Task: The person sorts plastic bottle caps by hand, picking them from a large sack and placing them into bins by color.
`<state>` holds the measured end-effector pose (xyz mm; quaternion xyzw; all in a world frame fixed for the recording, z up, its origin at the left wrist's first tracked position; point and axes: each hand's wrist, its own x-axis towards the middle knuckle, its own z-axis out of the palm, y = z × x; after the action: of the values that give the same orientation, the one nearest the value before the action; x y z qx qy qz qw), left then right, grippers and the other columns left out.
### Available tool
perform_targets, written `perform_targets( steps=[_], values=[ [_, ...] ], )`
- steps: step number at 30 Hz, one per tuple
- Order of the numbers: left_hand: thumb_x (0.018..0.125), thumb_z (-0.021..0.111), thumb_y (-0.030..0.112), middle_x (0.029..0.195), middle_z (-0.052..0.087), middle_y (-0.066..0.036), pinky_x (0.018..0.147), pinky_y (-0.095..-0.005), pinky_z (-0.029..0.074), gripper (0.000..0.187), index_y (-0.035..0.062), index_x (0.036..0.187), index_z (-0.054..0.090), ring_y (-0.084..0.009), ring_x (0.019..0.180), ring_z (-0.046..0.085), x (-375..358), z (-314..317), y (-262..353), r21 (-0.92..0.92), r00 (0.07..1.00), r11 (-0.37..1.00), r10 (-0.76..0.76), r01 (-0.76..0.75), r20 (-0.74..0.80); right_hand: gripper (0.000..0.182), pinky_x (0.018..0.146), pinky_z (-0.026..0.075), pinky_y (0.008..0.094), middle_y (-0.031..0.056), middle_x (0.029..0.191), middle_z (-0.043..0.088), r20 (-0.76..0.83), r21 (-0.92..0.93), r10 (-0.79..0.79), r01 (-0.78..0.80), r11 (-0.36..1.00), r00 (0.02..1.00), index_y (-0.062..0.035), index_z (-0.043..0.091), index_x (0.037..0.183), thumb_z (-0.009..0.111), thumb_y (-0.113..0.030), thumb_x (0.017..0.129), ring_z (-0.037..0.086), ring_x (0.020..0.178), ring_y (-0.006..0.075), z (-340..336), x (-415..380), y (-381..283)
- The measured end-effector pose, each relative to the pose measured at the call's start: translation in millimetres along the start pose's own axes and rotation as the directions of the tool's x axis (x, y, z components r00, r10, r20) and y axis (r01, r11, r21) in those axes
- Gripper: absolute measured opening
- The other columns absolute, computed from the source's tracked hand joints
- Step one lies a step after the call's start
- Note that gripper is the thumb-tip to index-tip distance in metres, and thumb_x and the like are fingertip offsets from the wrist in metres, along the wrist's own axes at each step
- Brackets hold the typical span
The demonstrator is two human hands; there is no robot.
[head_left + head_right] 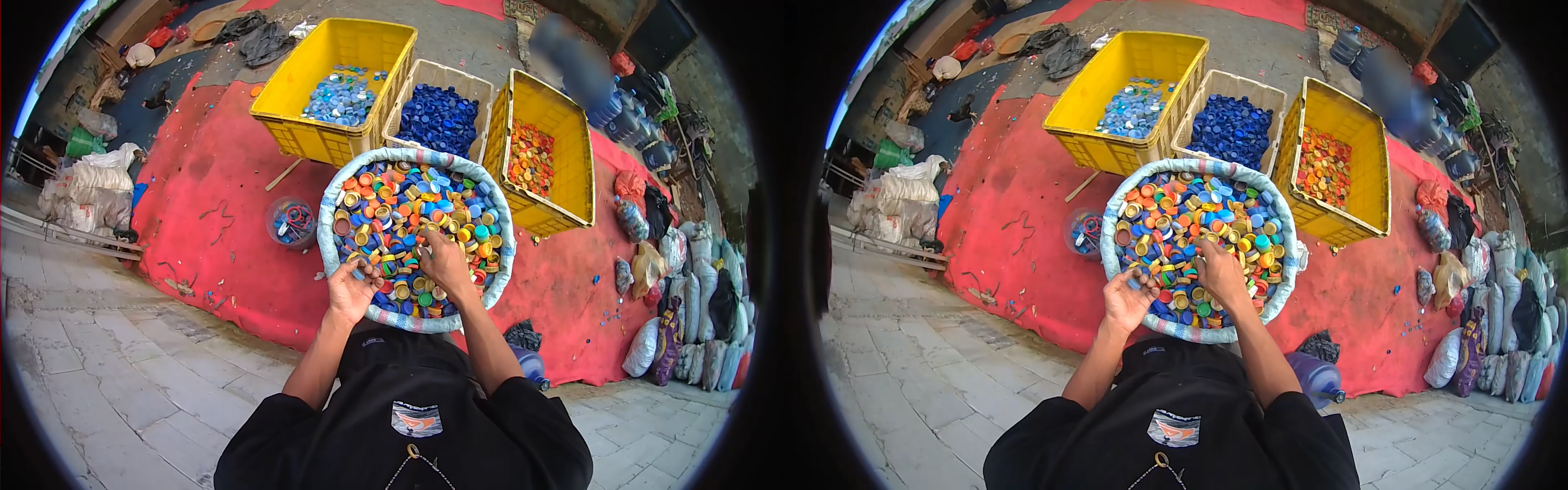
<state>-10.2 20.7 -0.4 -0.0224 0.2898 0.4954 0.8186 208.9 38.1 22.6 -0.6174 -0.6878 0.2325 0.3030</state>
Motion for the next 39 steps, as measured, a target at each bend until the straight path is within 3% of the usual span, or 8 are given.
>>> perform_targets(
  steps=[16, 20, 23, 25, 31, 33, 35, 39],
  values=[
    [0.091, 0.058, 0.022, 0.072, 0.053, 0.001, 0.059, -0.0290, 0.041, 0.013, 0.0108, 0.085, 0.055, -0.0113, 0.063, 0.050, -18.2, -16.0, 4.1, 0.205, 0.972, 0.970, 0.166, -0.130, -0.168, 0.031, 0.066, 0.053, 0.0474, 0.0241, 0.079, 0.066, 0.230, -0.379, 0.170, -0.072, 0.923, 0.958, -0.0050, 0.060, 0.109, 0.060, -0.010, 0.078, 0.066, 0.076, 0.0400, 43.3, 35.2, 10.2],
    [0.091, 0.063, 0.021, 0.070, 0.050, 0.003, 0.055, -0.0255, 0.040, 0.013, 0.0102, 0.088, 0.056, -0.0077, 0.061, 0.047, -11.7, 0.4, 0.1, 0.380, 0.967, 0.914, 0.212, -0.144, -0.142, 0.034, 0.067, 0.053, 0.0400, 0.0189, 0.082, 0.069, 0.044, 0.069, 0.040, -0.043, 0.997, 0.998, -0.0009, 0.058, 0.114, 0.062, -0.003, 0.080, 0.068, 0.076, 0.0326, 36.6, 25.9, 20.3],
    [0.088, 0.069, 0.020, 0.068, 0.051, 0.003, 0.050, -0.0205, 0.037, 0.017, 0.0087, 0.088, 0.055, -0.0043, 0.054, 0.044, 5.3, 12.9, -4.0, 0.547, 0.961, 0.814, 0.271, -0.193, -0.063, 0.037, 0.067, 0.052, 0.0319, 0.0126, 0.084, 0.069, 0.088, 0.578, 0.338, -0.325, 0.749, 0.937, 0.0016, 0.055, 0.119, 0.064, -0.003, 0.083, 0.067, 0.076, 0.0200, 24.0, 14.9, 23.3],
    [0.086, 0.071, 0.021, 0.068, 0.053, 0.004, 0.049, -0.0190, 0.036, 0.021, 0.0062, 0.089, 0.057, -0.0023, 0.054, 0.044, 20.7, 25.9, -6.6, 0.681, 0.950, 0.695, 0.312, -0.229, 0.001, 0.043, 0.062, 0.048, 0.0250, 0.0083, 0.089, 0.067, 0.129, 0.776, 0.432, -0.362, 0.516, 0.892, 0.0012, 0.048, 0.125, 0.066, -0.006, 0.086, 0.064, 0.078, 0.0123, 10.5, 4.1, 29.2],
    [0.082, 0.074, 0.018, 0.066, 0.058, 0.001, 0.056, -0.0238, 0.043, 0.022, 0.0009, 0.093, 0.066, -0.0059, 0.062, 0.054, 78.6, 68.1, -18.7, 0.914, 0.894, 0.047, 0.233, -0.404, 0.383, 0.029, 0.048, 0.039, 0.0229, 0.0101, 0.090, 0.063, 0.263, 0.955, 0.470, -0.159, -0.250, 0.843, -0.0052, 0.051, 0.114, 0.057, -0.011, 0.087, 0.067, 0.083, 0.0246, -25.4, -40.6, 34.1],
    [0.080, 0.073, 0.015, 0.082, 0.066, -0.008, 0.067, -0.0315, 0.050, 0.027, 0.0013, 0.102, 0.066, -0.0183, 0.075, 0.064, 102.1, 80.9, -23.5, 0.886, 0.875, -0.120, 0.146, -0.448, 0.462, 0.032, 0.050, 0.042, 0.0272, 0.0118, 0.087, 0.062, 0.274, 0.940, 0.509, -0.114, -0.322, 0.816, -0.0053, 0.056, 0.110, 0.053, -0.019, 0.082, 0.062, 0.078, 0.0264, -21.0, -57.8, 46.8],
    [0.080, 0.072, 0.013, 0.094, 0.066, -0.011, 0.076, -0.0352, 0.051, 0.031, 0.0017, 0.108, 0.064, -0.0248, 0.084, 0.065, 132.1, 87.1, -28.9, 0.660, 0.699, -0.398, 0.063, -0.637, 0.713, 0.035, 0.053, 0.043, 0.0294, 0.0111, 0.088, 0.061, 0.231, 0.935, 0.472, -0.059, -0.350, 0.851, -0.0048, 0.058, 0.108, 0.056, -0.023, 0.078, 0.061, 0.077, 0.0261, -20.4, -73.2, 50.4],
    [0.080, 0.068, 0.010, 0.115, 0.064, -0.013, 0.088, -0.0410, 0.050, 0.036, 0.0037, 0.115, 0.063, -0.0330, 0.104, 0.062, 162.0, 109.2, -31.7, 0.550, 0.721, -0.542, -0.163, -0.636, 0.673, 0.035, 0.061, 0.048, 0.0328, 0.0094, 0.090, 0.061, 0.237, 0.917, 0.512, -0.016, -0.398, 0.826, -0.0045, 0.058, 0.108, 0.057, -0.023, 0.078, 0.061, 0.077, 0.0235, -25.3, -94.7, 43.3]
  ],
)
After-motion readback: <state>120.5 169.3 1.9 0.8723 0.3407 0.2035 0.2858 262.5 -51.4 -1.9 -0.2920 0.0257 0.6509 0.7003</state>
